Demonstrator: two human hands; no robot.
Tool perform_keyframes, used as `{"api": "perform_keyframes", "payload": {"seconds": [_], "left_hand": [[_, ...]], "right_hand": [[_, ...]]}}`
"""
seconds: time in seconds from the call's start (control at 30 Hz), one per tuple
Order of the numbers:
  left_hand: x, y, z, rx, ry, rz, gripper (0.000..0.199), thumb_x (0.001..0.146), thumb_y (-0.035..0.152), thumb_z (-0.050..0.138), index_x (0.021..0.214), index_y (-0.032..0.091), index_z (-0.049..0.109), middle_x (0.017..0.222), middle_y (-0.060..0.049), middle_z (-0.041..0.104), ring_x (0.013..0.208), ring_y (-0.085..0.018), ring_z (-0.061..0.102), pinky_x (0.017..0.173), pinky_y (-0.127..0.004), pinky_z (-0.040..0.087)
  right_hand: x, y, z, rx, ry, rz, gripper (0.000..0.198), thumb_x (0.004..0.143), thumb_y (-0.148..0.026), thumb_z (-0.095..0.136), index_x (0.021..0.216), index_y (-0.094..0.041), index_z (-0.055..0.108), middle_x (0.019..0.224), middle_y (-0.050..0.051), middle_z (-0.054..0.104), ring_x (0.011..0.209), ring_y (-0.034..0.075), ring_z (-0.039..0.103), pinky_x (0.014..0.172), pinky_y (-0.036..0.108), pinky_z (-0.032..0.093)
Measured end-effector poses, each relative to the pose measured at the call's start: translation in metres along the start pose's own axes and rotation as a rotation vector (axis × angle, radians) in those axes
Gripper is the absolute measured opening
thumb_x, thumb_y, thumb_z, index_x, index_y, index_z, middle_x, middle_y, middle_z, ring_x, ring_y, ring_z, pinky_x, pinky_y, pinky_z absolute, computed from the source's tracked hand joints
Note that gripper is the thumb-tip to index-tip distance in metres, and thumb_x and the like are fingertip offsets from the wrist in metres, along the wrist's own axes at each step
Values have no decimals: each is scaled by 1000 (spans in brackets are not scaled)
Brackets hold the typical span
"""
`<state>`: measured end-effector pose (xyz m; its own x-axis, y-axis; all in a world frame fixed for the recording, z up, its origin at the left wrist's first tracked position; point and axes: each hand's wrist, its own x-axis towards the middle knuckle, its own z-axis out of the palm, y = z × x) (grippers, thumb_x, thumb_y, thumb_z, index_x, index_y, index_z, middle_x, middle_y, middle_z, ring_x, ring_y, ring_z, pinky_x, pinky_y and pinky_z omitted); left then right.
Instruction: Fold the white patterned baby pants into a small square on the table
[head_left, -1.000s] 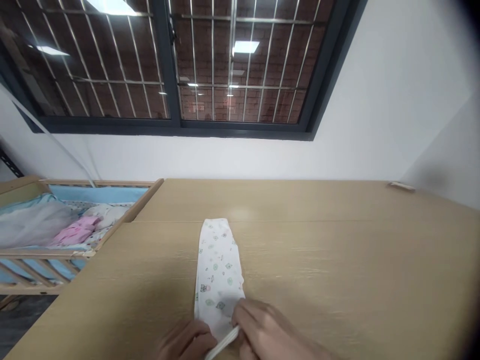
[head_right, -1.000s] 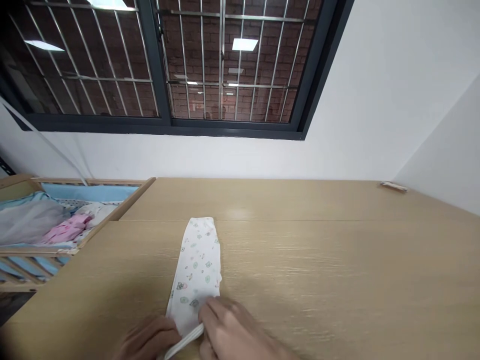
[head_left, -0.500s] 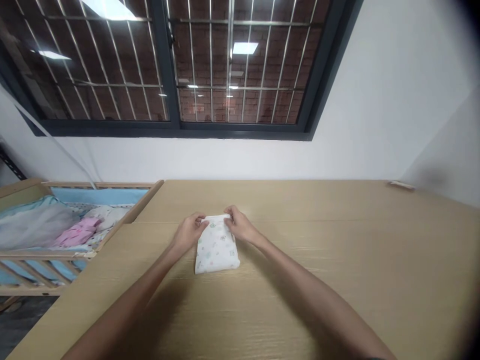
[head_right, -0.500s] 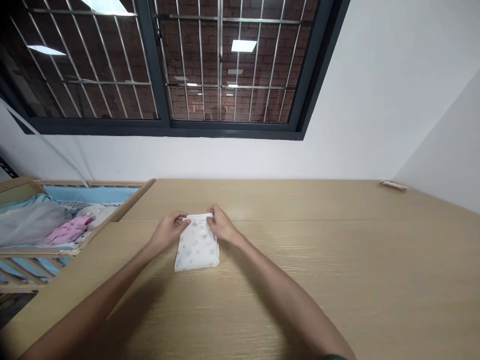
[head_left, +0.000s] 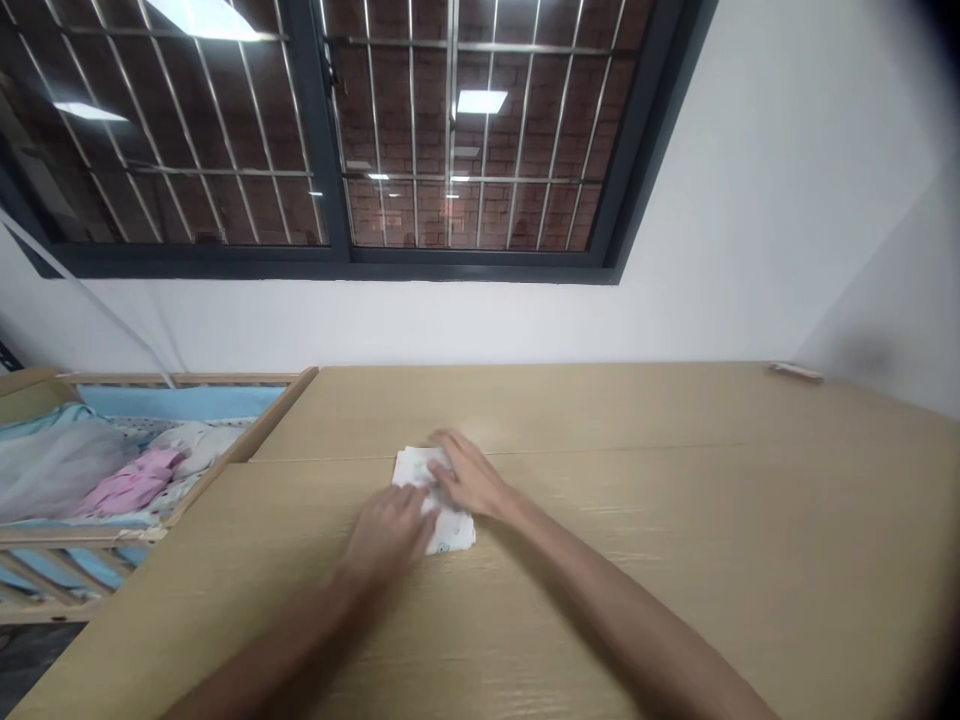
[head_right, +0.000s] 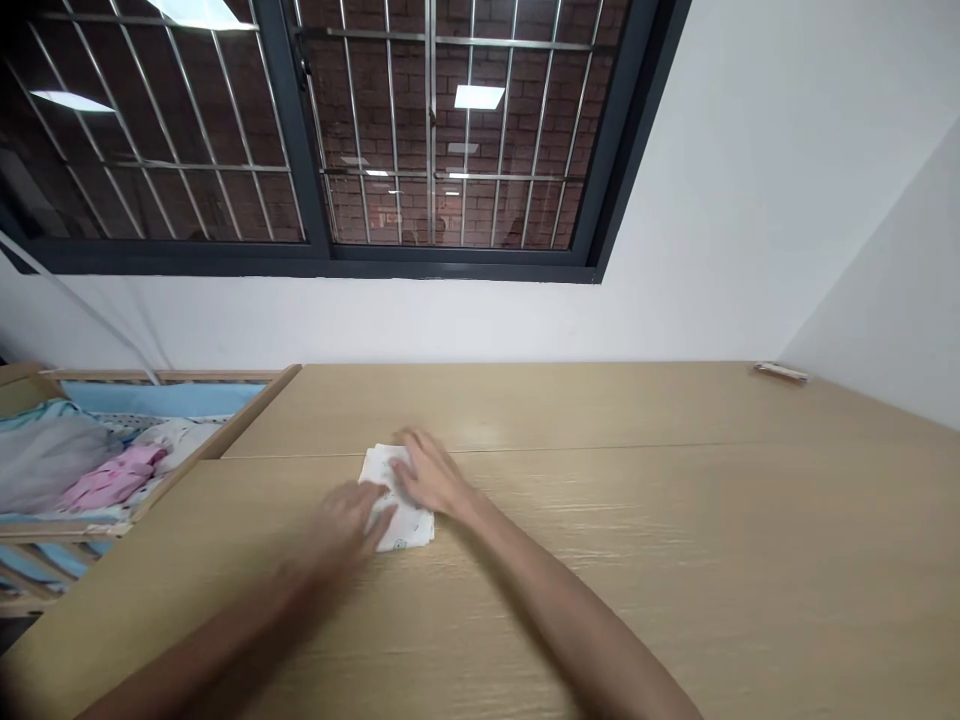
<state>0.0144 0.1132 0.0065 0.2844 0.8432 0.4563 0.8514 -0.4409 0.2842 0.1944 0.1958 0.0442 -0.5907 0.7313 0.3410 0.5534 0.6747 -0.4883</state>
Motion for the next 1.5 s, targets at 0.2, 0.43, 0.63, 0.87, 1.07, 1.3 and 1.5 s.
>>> {"api": "perform_keyframes", "payload": {"seconds": [0.2, 0.43, 0.63, 0.87, 1.07, 1.3, 1.5], "left_hand": [[-63, 38, 18, 144, 29, 189, 29, 93, 30, 46, 107, 21, 70, 99, -10, 71, 95, -31, 65, 88, -48, 52], [-70, 29, 24, 110, 1, 132, 34, 95, 43, 49, 115, 22, 69, 115, -10, 69, 108, -30, 62, 97, -51, 51], [-71, 21, 24, 279, -12, 222, 65, 96, 54, 50, 148, 16, 43, 149, -19, 46, 138, -39, 42, 103, -51, 48], [-72, 19, 29, 278, -30, 203, 67, 97, 56, 47, 152, 17, 38, 159, -18, 28, 143, -41, 33, 105, -51, 48], [-67, 4, 24, 191, -42, 245, 55, 98, 46, 50, 144, 17, 46, 150, -16, 46, 139, -34, 44, 106, -48, 50], [-47, -44, 3, 82, -3, 338, 18, 98, 26, 49, 106, 20, 63, 114, -8, 69, 103, -24, 65, 92, -43, 56], [-37, -40, 2, 26, -24, 302, 28, 101, 16, 33, 97, 18, 61, 97, -7, 69, 88, -21, 64, 83, -39, 52]], "right_hand": [[-34, -58, 10, 105, -464, -379, 54, 105, -38, 37, 157, -27, 28, 165, 3, 21, 151, 19, 18, 123, 37, 16], [-23, -33, 40, 98, -639, -273, 57, 105, -46, 32, 158, -28, 24, 164, 1, 19, 153, 17, 12, 124, 38, 8], [18, 16, 40, -110, -514, -169, 62, 104, -56, 21, 158, -25, 23, 165, 2, 13, 153, 19, 7, 124, 43, 2], [44, 55, 44, -194, -404, -122, 64, 104, -54, 17, 160, -23, 17, 165, 3, 12, 153, 21, 8, 124, 43, 3], [34, 46, 39, -240, -247, -172, 63, 105, -52, 22, 159, -20, 22, 165, 8, 19, 153, 22, 12, 123, 44, 8], [-16, 3, -7, -147, -194, -155, 47, 101, -51, 41, 128, -18, 60, 122, 14, 62, 114, 28, 55, 101, 46, 39], [-64, -14, -12, -159, -337, -106, 58, 81, -53, 70, 124, -15, 59, 125, 17, 57, 113, 33, 54, 94, 44, 45]]}}
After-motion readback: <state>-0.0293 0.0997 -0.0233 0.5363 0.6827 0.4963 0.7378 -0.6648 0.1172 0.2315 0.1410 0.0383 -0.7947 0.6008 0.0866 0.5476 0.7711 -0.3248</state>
